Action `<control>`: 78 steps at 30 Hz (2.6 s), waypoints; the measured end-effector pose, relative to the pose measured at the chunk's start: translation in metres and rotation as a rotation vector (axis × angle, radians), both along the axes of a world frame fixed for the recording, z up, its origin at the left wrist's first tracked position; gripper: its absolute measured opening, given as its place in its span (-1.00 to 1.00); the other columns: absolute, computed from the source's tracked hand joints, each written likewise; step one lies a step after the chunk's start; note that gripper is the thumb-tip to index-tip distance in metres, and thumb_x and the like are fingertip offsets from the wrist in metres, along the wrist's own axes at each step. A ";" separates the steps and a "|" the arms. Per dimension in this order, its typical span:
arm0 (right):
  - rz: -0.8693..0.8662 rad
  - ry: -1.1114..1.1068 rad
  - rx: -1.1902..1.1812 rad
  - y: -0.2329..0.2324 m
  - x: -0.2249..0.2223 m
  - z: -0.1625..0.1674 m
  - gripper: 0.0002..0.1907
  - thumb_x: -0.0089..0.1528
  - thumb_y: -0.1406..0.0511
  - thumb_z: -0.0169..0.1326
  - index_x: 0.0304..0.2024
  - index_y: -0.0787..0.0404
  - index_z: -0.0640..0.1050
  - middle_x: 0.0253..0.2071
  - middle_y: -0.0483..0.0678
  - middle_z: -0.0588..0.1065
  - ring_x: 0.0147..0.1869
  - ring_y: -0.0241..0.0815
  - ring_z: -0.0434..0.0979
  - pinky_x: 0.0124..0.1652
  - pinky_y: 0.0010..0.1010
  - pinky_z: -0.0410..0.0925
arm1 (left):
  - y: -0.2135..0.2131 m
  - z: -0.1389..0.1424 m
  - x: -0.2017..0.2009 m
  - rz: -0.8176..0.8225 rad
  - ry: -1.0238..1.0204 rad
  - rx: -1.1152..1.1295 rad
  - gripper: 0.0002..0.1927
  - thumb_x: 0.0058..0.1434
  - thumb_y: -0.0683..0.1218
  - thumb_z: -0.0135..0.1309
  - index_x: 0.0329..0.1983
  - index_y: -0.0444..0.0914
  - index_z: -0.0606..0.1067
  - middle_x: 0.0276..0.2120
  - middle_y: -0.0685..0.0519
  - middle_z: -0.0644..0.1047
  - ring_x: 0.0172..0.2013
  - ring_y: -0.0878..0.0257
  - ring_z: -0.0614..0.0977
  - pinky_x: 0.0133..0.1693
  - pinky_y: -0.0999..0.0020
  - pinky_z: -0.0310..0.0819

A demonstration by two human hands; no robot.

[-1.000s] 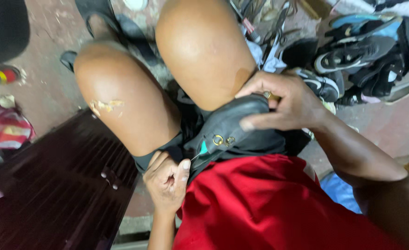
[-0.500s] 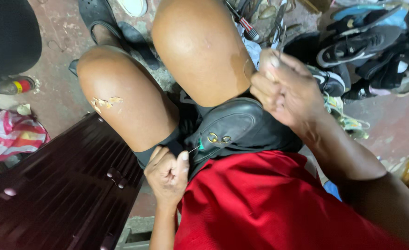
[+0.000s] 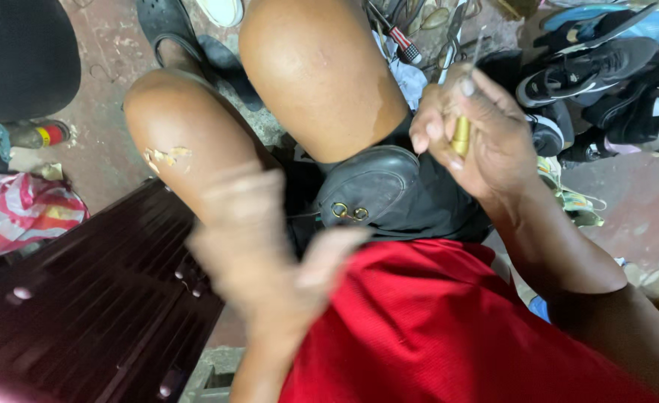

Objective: The person sits on the floor and sews a black shoe using a needle and thread. They repeatedly push the needle through the shoe's upper and pull the thread to secure stitches.

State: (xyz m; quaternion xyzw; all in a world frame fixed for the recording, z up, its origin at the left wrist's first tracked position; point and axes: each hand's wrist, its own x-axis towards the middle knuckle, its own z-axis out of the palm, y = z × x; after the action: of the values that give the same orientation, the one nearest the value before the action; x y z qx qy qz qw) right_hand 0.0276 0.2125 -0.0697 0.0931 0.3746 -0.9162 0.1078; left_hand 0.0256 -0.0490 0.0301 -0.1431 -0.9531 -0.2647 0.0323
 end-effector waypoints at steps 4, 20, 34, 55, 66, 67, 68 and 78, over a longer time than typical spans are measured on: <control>-0.034 0.039 0.048 0.017 0.013 0.002 -0.68 0.61 0.19 -0.11 -0.17 0.27 0.36 -0.21 0.16 0.47 -0.28 -0.16 0.50 -0.32 -0.56 0.26 | 0.060 -0.033 0.002 -0.218 0.066 -0.066 -0.11 0.19 0.27 0.33 0.41 -0.27 0.28 0.21 -0.14 0.43 0.18 -0.07 0.48 0.11 0.06 0.33; 0.044 -0.114 0.532 0.030 -0.002 -0.038 -0.50 0.57 0.09 -0.04 0.02 0.51 0.45 -0.25 0.12 0.44 -0.39 -0.22 0.44 -0.39 -0.47 0.30 | -0.039 -0.052 -0.009 -0.182 -0.611 1.372 -0.11 0.44 0.28 -0.01 0.60 -0.33 0.05 0.16 -0.13 0.43 0.16 0.19 0.48 0.28 0.31 0.34; 0.367 0.556 1.241 -0.118 -0.018 0.109 -0.66 0.19 0.50 0.16 0.01 0.16 0.63 -0.30 -0.08 0.62 -0.38 -0.37 0.61 -0.40 -0.55 0.43 | -0.073 -0.050 0.002 -0.261 -0.625 1.336 -0.18 0.49 0.35 -0.14 0.51 -0.36 0.16 0.15 -0.07 0.44 0.13 0.22 0.48 0.28 0.34 0.29; 0.569 0.436 1.326 -0.054 -0.002 0.097 -0.58 0.14 0.46 0.15 0.05 0.11 0.67 -0.39 -0.09 0.64 -0.46 -0.35 0.62 -0.41 -0.50 0.47 | -0.032 -0.066 0.003 -0.342 -0.213 0.682 -0.33 0.57 0.22 -0.17 0.51 -0.32 0.13 0.14 -0.07 0.48 0.02 0.06 0.51 0.13 0.28 0.42; 0.783 0.168 1.301 0.017 0.017 0.082 -0.46 0.11 0.44 0.18 0.13 -0.07 0.63 -0.58 -0.17 0.56 -0.67 -0.35 0.44 -0.70 -0.43 0.27 | 0.014 -0.072 -0.004 -0.547 -0.384 0.520 -0.31 0.44 0.07 -0.02 0.53 -0.33 0.16 0.22 -0.06 0.45 0.21 -0.01 0.46 0.26 0.16 0.26; 0.793 0.152 1.305 0.020 0.017 0.081 -0.45 0.09 0.44 0.18 0.12 -0.09 0.64 -0.59 -0.17 0.57 -0.68 -0.35 0.44 -0.72 -0.44 0.27 | 0.014 -0.071 -0.009 -0.574 -0.405 0.526 -0.32 0.45 0.07 0.03 0.53 -0.30 0.19 0.22 -0.03 0.46 0.21 0.02 0.46 0.26 0.18 0.26; 0.802 0.136 1.311 0.022 0.016 0.081 -0.44 0.07 0.44 0.18 0.11 -0.11 0.64 -0.60 -0.16 0.58 -0.69 -0.34 0.44 -0.73 -0.44 0.27 | 0.015 -0.070 -0.012 -0.601 -0.424 0.532 -0.33 0.45 0.08 0.07 0.52 -0.26 0.22 0.22 0.00 0.46 0.21 0.06 0.47 0.26 0.20 0.26; 0.883 0.356 1.448 0.033 0.005 0.076 -0.51 0.06 0.38 0.22 0.07 0.01 0.63 -0.47 -0.13 0.61 -0.71 -0.30 0.51 -0.71 -0.41 0.38 | 0.042 -0.091 -0.005 -0.616 -0.312 0.326 -0.33 0.23 0.12 0.24 0.35 -0.19 0.37 0.17 0.05 0.45 0.12 0.14 0.44 0.04 0.11 0.13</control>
State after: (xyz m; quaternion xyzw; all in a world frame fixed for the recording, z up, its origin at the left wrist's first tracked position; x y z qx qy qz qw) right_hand 0.0325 0.2456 0.0060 -0.1598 0.8789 -0.3276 0.3077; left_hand 0.0207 -0.0066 -0.0607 -0.3738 -0.8043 -0.4287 -0.1719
